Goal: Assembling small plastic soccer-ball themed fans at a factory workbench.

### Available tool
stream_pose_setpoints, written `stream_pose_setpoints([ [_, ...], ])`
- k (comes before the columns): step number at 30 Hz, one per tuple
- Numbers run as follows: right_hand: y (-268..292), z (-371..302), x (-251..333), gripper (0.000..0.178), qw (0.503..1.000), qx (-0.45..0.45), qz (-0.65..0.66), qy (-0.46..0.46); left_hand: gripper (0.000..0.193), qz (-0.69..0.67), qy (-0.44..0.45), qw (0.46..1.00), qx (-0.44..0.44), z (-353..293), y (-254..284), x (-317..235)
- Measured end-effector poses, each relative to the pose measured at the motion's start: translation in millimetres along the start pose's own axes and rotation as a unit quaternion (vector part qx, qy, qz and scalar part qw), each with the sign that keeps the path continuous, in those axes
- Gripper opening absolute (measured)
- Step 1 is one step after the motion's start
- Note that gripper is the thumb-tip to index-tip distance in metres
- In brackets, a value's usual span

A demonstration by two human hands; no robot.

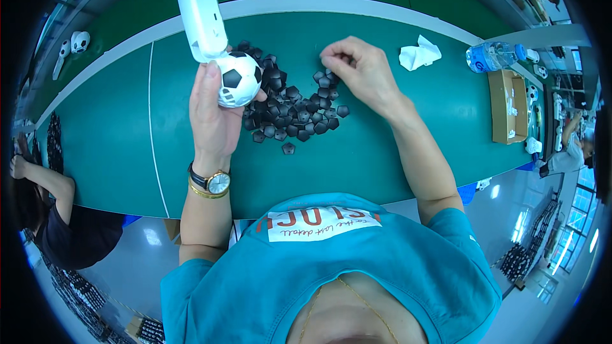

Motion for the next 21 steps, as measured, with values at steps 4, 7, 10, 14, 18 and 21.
stream_pose_setpoints([
  [4,-9,-8,9,0.014,0.989,0.016,-0.137,0.059,0.044,-0.004,0.016,1.0,-0.017,1,6,5],
  [7,-11,-9,21,0.012,0.971,0.02,-0.212,0.113,0.044,0.0,0.013,1.0,-0.013,1,6,7],
  [10,-14,-8,21,0.012,0.968,0.028,-0.227,0.105,0.043,-0.001,0.015,1.0,-0.016,2,8,7],
  [14,-11,-2,10,0.013,0.982,0.07,-0.172,0.024,0.042,-0.007,0.024,1.0,-0.005,1,5,8],
  [18,-12,-3,5,0.014,0.991,0.098,0.018,-0.091,0.04,-0.033,0.045,0.998,-0.01,0,3,11],
  [21,-24,-9,22,0.013,0.979,0.095,0.151,-0.1,0.04,-0.046,0.057,0.997,0.001,-2,-5,15],
])
Point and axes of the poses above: each hand's wrist, its own z-axis towards the middle knuckle, its own y-axis out of the back of the hand, x = y × z, the point moved 8 cm from there along z, towards the middle knuckle, and after that the axes turned 1 degree about x, right-handed, at the moved point
